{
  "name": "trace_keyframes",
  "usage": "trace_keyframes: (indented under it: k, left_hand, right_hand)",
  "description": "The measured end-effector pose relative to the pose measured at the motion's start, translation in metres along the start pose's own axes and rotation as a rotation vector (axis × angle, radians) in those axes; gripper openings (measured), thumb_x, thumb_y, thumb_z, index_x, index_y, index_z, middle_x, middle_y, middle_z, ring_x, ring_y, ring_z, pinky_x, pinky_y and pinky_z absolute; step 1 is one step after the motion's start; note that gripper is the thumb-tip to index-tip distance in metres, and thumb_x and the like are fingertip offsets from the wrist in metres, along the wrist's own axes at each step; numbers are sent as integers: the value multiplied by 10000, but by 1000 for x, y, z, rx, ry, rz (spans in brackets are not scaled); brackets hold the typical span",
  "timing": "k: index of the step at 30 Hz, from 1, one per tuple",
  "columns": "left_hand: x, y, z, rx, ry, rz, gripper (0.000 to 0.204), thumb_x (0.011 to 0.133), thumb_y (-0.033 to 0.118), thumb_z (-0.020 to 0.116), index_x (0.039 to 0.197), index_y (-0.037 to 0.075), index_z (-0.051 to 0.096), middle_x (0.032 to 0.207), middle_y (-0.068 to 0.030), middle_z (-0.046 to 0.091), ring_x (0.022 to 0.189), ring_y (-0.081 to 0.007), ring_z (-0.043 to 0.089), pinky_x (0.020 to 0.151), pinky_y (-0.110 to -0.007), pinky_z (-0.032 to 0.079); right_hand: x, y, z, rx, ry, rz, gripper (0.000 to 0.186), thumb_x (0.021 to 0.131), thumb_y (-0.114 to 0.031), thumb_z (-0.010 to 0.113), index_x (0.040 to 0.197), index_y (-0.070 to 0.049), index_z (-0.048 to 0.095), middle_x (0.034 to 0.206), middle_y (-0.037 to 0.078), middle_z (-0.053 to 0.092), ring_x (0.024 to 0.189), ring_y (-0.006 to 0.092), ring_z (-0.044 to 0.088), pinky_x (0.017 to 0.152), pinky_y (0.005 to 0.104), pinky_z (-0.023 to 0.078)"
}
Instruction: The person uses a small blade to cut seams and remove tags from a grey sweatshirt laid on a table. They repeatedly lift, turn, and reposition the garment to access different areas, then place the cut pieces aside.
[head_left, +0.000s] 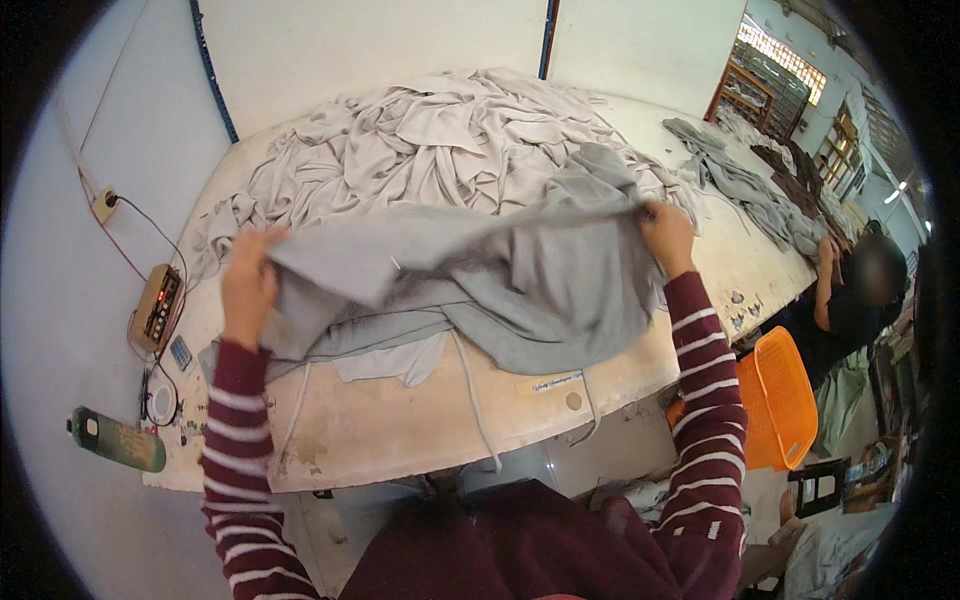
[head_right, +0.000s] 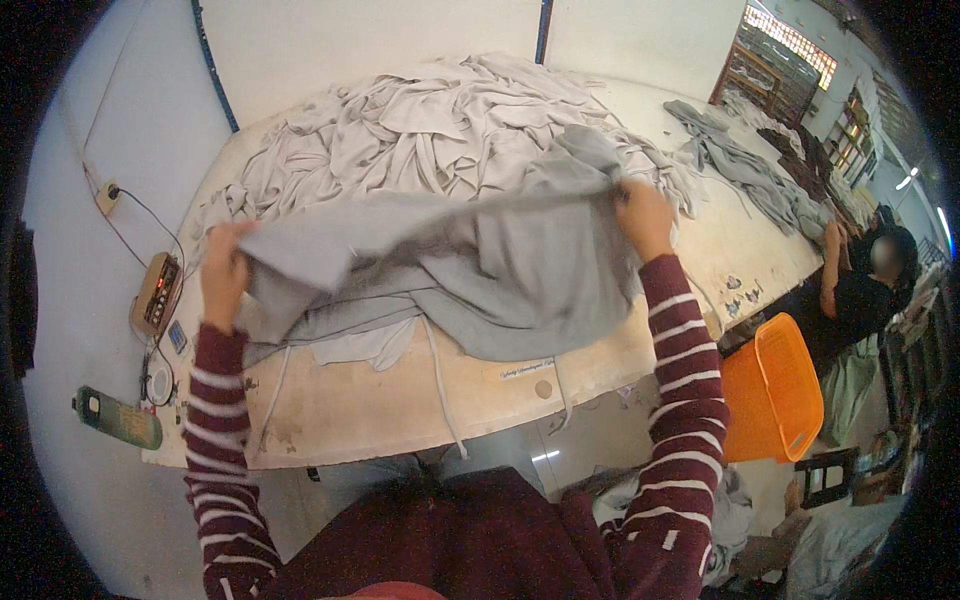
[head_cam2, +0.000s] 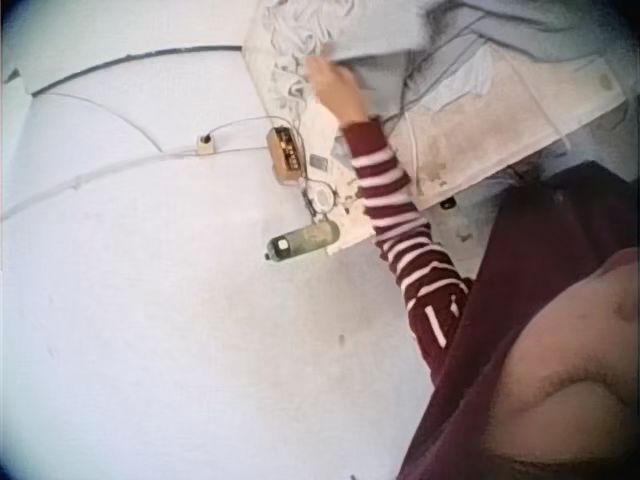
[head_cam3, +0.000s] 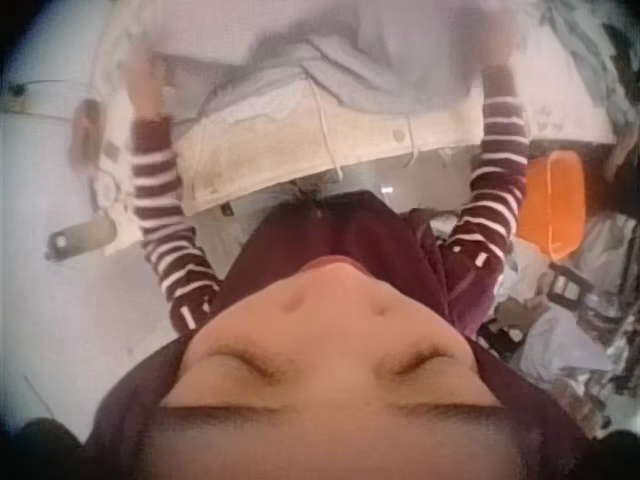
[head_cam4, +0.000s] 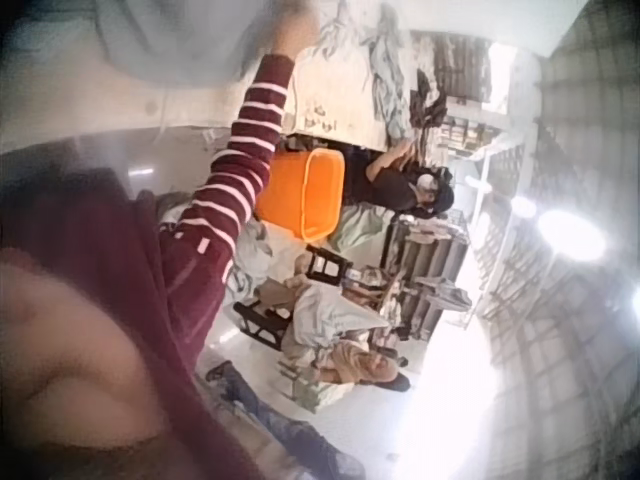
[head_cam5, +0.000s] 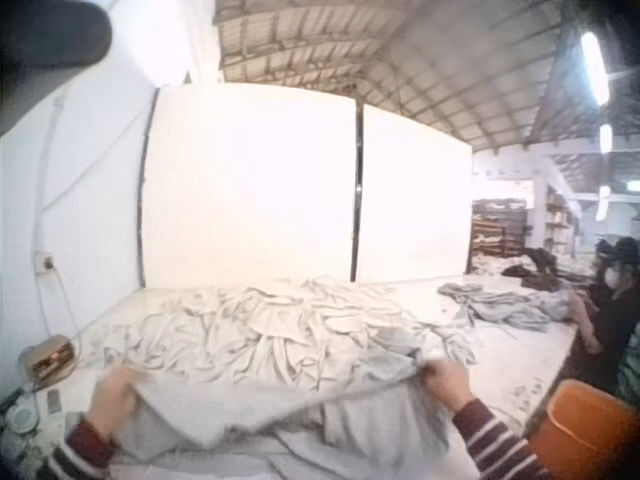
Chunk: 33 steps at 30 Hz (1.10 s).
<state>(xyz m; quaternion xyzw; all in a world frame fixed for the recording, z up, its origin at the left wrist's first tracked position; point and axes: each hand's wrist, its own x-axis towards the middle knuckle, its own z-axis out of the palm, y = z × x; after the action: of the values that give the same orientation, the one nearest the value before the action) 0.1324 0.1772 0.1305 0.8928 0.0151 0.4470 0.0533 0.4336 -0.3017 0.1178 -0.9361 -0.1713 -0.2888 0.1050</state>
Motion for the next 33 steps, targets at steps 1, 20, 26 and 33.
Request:
trace_keyframes:
  k: [1,20,26,33]
  left_hand:
    - [19,-12,-4,76,155,36,516,667,-92,461,1115,107,625,1065,-149,607,1038,-320,576,898,-389,452]
    - [-85,55,-71,-417,-349,-506,304,853,130,635,1134,18,603,846,-64,615,815,-169,588,796,-282,469]
    - [-53,125,70,-649,-402,-108,644,795,305,726,1337,76,465,1354,-124,459,1295,-297,383,1081,-405,287]
    - [-79,122,104,-499,-468,-109,1006,669,432,790,1459,95,265,1501,-118,274,1419,-368,136,1129,-538,88]
  right_hand:
    - [9,-11,-14,95,273,10,270,759,-247,649,1005,-137,671,934,123,674,866,335,642,747,445,492]
    - [-125,-76,-76,896,-342,-4,202,806,-65,681,1002,-15,687,934,38,688,818,96,589,647,219,432]
    - [-111,-191,-30,963,-377,-363,221,777,-96,718,996,-83,700,884,33,632,723,141,593,611,242,441]
    - [-120,-219,14,869,-343,-415,227,750,-56,730,975,-78,702,881,64,588,725,208,591,658,290,474]
